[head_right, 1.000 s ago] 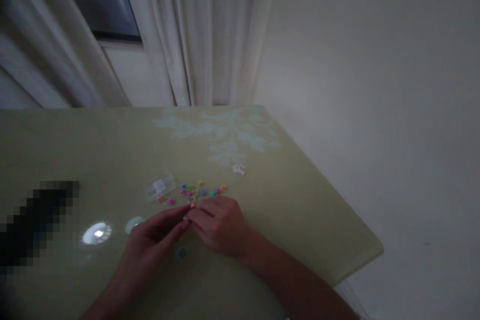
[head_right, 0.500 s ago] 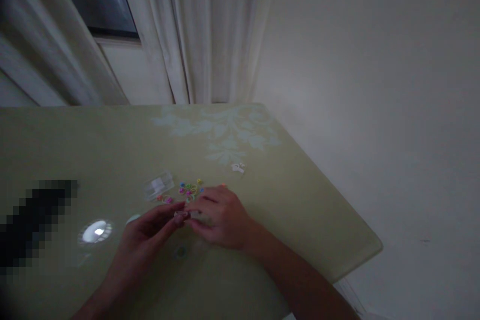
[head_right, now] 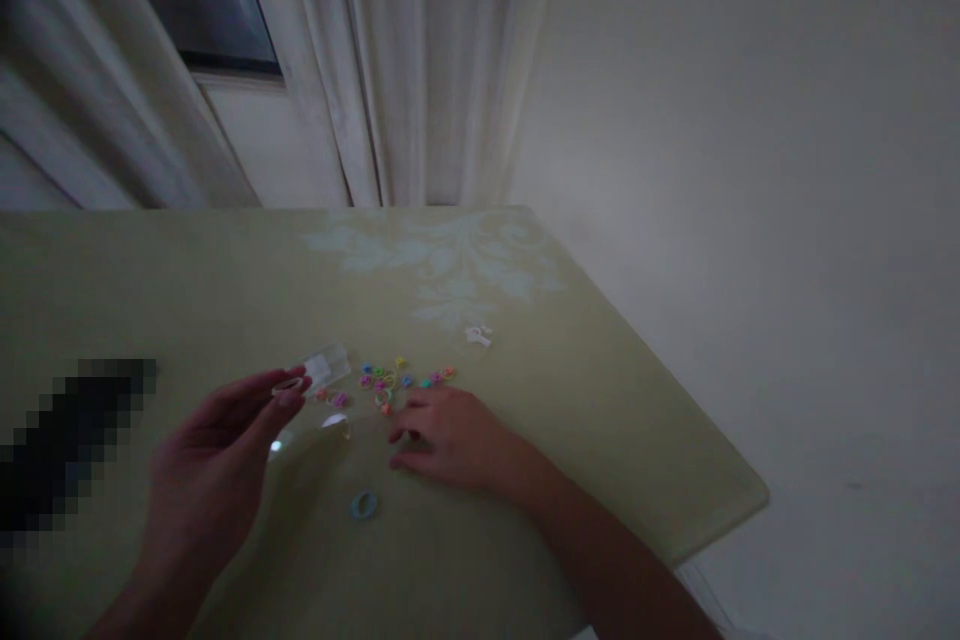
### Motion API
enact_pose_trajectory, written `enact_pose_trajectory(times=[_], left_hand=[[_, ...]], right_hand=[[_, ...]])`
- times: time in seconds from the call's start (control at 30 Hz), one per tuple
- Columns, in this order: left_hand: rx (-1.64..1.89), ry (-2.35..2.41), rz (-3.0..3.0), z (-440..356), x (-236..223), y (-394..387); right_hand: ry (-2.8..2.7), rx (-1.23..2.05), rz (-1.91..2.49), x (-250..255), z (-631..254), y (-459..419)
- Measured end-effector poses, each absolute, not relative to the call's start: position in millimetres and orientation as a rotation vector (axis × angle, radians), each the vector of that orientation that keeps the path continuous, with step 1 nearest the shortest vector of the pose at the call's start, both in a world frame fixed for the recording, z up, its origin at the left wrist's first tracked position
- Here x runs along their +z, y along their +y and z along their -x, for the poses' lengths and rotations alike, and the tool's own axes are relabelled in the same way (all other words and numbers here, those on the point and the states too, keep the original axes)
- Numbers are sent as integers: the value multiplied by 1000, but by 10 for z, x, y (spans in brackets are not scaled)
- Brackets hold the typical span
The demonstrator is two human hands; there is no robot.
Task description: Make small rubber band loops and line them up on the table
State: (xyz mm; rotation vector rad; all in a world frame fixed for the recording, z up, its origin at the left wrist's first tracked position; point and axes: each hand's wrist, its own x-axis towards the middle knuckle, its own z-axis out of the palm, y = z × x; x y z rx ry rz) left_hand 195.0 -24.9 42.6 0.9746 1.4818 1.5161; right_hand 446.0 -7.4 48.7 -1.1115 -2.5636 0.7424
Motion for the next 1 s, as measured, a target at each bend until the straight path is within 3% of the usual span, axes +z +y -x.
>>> enact_pose_trajectory(times=[0.23,0.47,1.0], left_hand=[[1579,1542,-937,-1956,453,-232],[1652,1458,-937,-1984,433,-199],[1637,1479,-987,-1946,465,-189]], right_hand=[[-2455,421,1083,267,-4226,-59],[-2579,193,1343,473,-3738,210],[-2656,107,1562,647,-3681,464]])
